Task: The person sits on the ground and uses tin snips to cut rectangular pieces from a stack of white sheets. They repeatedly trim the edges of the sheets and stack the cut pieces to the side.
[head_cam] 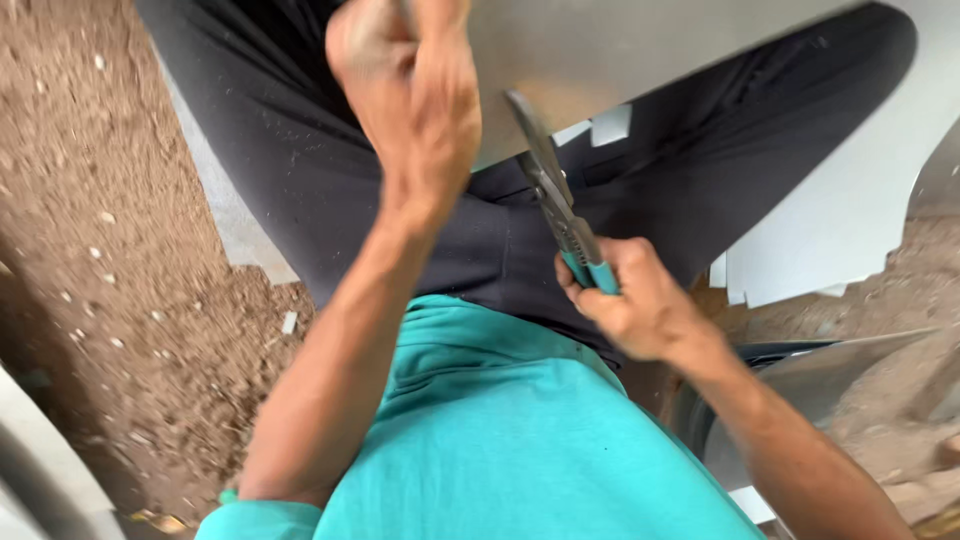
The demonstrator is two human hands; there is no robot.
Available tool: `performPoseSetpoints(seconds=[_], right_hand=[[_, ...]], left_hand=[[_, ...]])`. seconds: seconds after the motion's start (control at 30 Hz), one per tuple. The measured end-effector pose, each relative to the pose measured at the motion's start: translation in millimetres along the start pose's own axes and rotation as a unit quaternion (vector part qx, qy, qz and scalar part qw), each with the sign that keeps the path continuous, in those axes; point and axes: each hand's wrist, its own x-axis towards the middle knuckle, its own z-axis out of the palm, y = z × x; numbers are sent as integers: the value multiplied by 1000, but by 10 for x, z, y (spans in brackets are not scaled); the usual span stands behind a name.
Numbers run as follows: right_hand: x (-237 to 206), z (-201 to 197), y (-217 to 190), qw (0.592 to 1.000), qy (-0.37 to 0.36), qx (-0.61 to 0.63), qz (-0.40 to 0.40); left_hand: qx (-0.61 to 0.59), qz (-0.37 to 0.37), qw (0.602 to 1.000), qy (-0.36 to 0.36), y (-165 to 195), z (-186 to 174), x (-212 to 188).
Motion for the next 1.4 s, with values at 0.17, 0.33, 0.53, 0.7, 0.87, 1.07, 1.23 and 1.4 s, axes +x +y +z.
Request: performPoseSetpoints(seconds=[0.17,0.33,0.53,0.7,0.87,1.07,1.23,1.4], right_hand=[[-463,-234,319,982,-7,188,24],[-827,105,646,925,198,304,110],[-662,156,692,937,215,274,22],[-669,-10,592,955,214,204,32],[-661,-101,577,961,216,171,32],[-679,-108,803,967,209,135,44],[-529,-32,1026,961,249,113,-40],[-561,-75,1054,885,379,-234,-133]], left_hand=[[2,-72,996,50,-214,603,-633],[-70,-287,926,-233,-278,908,-1101],[-150,-332,909,-201,-300,1080,-1324],[-89,-333,920,-186,-333,1038,-1364],[-75,-321,925,-186,-334,1002,-1359],[-101,-319,920,-202,-384,1004,-1388],[-45,-316,932,-172,-293,1035,-1323],[-176,-291,936,-86,211,1008,-1090]])
